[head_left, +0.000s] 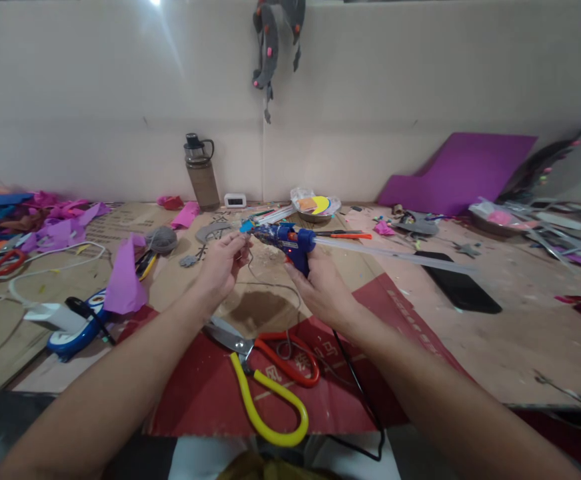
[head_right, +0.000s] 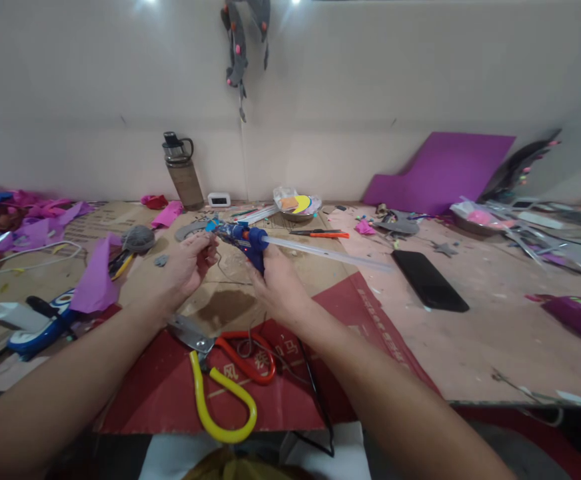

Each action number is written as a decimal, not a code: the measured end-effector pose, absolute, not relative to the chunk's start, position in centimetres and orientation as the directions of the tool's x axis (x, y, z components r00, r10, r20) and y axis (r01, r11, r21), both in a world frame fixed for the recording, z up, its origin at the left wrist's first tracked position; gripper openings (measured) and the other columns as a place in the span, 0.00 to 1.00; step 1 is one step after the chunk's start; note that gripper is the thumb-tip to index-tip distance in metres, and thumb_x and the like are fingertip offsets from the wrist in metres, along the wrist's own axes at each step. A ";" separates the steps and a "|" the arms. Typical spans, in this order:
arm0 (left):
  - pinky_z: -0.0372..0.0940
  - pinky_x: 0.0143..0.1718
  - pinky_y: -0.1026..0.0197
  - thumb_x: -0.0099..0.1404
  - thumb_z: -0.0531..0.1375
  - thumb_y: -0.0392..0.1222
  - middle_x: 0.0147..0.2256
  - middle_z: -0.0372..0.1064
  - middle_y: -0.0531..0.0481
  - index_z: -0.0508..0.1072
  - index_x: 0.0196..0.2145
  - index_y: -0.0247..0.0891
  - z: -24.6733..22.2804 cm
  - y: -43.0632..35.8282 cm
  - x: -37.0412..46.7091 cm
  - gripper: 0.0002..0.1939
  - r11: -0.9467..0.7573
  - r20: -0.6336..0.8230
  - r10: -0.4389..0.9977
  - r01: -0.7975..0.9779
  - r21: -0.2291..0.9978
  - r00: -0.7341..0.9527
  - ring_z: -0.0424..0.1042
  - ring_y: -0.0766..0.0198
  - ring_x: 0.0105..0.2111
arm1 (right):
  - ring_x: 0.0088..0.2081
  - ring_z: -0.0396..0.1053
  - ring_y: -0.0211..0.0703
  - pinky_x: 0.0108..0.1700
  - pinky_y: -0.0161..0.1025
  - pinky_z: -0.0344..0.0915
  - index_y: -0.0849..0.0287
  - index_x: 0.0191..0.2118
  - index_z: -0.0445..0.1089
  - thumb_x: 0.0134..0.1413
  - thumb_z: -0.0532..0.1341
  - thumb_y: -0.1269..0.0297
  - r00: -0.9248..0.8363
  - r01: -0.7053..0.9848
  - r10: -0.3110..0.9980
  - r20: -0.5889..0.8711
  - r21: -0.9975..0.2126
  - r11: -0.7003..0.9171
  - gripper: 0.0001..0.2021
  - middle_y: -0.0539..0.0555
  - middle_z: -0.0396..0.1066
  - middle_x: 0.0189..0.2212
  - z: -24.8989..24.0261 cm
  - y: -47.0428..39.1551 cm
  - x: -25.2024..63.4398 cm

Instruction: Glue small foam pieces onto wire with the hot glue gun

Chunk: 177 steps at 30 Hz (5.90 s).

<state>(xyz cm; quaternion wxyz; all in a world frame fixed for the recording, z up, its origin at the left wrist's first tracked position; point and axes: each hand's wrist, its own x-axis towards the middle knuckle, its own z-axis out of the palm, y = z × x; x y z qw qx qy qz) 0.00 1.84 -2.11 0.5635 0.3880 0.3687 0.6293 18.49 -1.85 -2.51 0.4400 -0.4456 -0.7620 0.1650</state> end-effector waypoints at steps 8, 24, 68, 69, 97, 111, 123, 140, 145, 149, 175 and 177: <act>0.54 0.20 0.69 0.52 0.67 0.38 0.23 0.65 0.53 0.72 0.23 0.34 -2.1 1.9 0.0 0.07 -0.135 0.117 0.991 -0.398 0.907 -0.068 0.59 0.75 0.19 | 0.46 0.69 0.51 0.49 0.48 0.65 0.63 0.51 0.63 0.59 0.54 0.66 -0.212 0.535 0.825 0.524 -0.644 0.547 0.16 0.63 0.71 0.46 -2.3 -2.1 18.4; 0.53 0.20 0.69 0.52 0.66 0.38 0.23 0.66 0.52 0.72 0.23 0.34 -2.2 1.9 0.0 0.06 -0.148 0.125 0.988 -0.369 0.918 -0.087 0.59 0.75 0.19 | 0.45 0.70 0.51 0.49 0.48 0.66 0.62 0.51 0.63 0.59 0.53 0.65 -0.204 0.562 0.821 0.534 -0.623 0.545 0.16 0.63 0.72 0.45 -2.4 -2.1 18.3; 0.56 0.21 0.68 0.50 0.68 0.40 0.22 0.65 0.54 0.71 0.24 0.35 -2.4 2.0 -0.2 0.09 -0.150 0.128 0.989 -0.394 0.907 -0.080 0.60 0.74 0.19 | 0.44 0.70 0.52 0.48 0.50 0.67 0.62 0.51 0.63 0.58 0.54 0.65 -0.175 0.561 0.804 0.568 -0.614 0.556 0.16 0.64 0.73 0.44 -2.7 -2.1 18.3; 0.56 0.21 0.68 0.50 0.68 0.40 0.22 0.65 0.54 0.71 0.24 0.35 -2.3 2.0 -0.2 0.09 -0.149 0.128 0.989 -0.399 0.905 -0.080 0.60 0.74 0.19 | 0.44 0.70 0.52 0.48 0.50 0.67 0.63 0.52 0.63 0.58 0.54 0.65 -0.176 0.559 0.806 0.566 -0.616 0.555 0.17 0.64 0.72 0.44 -2.7 -2.1 18.2; 0.54 0.20 0.71 0.49 0.68 0.37 0.26 0.66 0.55 0.70 0.26 0.34 -2.4 1.7 0.3 0.10 -0.093 0.072 0.995 -0.463 0.881 -0.063 0.59 0.77 0.20 | 0.23 0.64 0.42 0.27 0.39 0.61 0.56 0.22 0.60 0.39 0.66 0.65 0.036 0.360 0.988 -0.148 -0.921 -0.151 0.12 0.51 0.63 0.18 -4.8 4.2 24.2; 0.55 0.29 0.67 0.56 0.64 0.41 0.25 0.64 0.56 0.75 0.28 0.38 -3.0 0.4 1.2 0.05 -0.443 0.428 0.883 -0.039 0.896 -0.192 0.59 0.70 0.25 | 0.35 0.68 0.37 0.45 0.39 0.64 0.57 0.37 0.64 0.54 0.56 0.58 -0.168 -0.022 0.886 0.431 -0.901 0.434 0.09 0.49 0.68 0.32 -0.6 1.0 15.0; 0.59 0.30 0.65 0.50 0.66 0.38 0.31 0.75 0.48 0.79 0.33 0.36 -2.3 1.3 0.6 0.10 -0.150 0.166 0.978 -0.128 0.980 0.127 0.67 0.68 0.27 | 0.28 0.59 0.37 0.34 0.36 0.57 0.57 0.28 0.62 0.55 0.55 0.62 -0.205 0.319 0.892 0.403 -0.834 0.450 0.07 0.47 0.62 0.24 -1.5 2.8 18.3; 0.58 0.25 0.65 0.51 0.68 0.40 0.20 0.65 0.53 0.71 0.23 0.35 -1.8 1.4 0.4 0.09 -0.174 0.177 0.984 -0.142 0.975 0.013 0.64 0.69 0.21 | 0.36 0.71 0.40 0.38 0.40 0.68 0.55 0.44 0.54 0.43 0.68 0.58 -0.257 0.118 0.938 0.235 -0.955 0.272 0.26 0.50 0.69 0.35 -3.0 0.6 16.1; 0.57 0.26 0.66 0.52 0.67 0.39 0.22 0.65 0.54 0.71 0.24 0.36 -1.9 1.5 0.1 0.08 -0.244 0.238 0.969 -0.105 0.964 -0.065 0.64 0.70 0.23 | 0.32 0.70 0.37 0.35 0.37 0.66 0.54 0.41 0.52 0.39 0.68 0.64 -0.254 0.025 0.957 0.138 -0.988 0.149 0.26 0.46 0.68 0.30 -3.6 0.1 14.6; 0.57 0.27 0.65 0.51 0.68 0.39 0.22 0.66 0.54 0.70 0.23 0.36 -2.2 1.5 0.1 0.09 -0.263 0.251 0.960 -0.103 0.959 -0.123 0.64 0.70 0.23 | 0.28 0.68 0.36 0.33 0.36 0.65 0.54 0.39 0.52 0.44 0.64 0.66 -0.263 -0.012 0.951 0.161 -0.986 0.163 0.20 0.42 0.65 0.26 -4.1 0.2 14.0; 0.61 0.26 0.65 0.48 0.68 0.39 0.22 0.67 0.54 0.67 0.26 0.35 -1.4 0.6 1.0 0.12 -0.169 0.169 0.986 -0.139 0.976 -0.009 0.68 0.70 0.22 | 0.38 0.68 0.43 0.41 0.39 0.60 0.57 0.35 0.71 0.60 0.58 0.66 -0.194 0.601 0.703 0.684 -0.484 0.636 0.05 0.54 0.73 0.34 -2.4 1.0 17.0; 0.61 0.26 0.65 0.48 0.68 0.39 0.22 0.67 0.55 0.67 0.27 0.35 -1.5 0.7 1.0 0.13 -0.172 0.174 0.985 -0.149 0.974 0.000 0.68 0.70 0.22 | 0.38 0.68 0.44 0.40 0.39 0.59 0.58 0.35 0.70 0.62 0.57 0.64 -0.191 0.635 0.730 0.657 -0.484 0.602 0.07 0.55 0.73 0.34 -2.3 1.0 17.0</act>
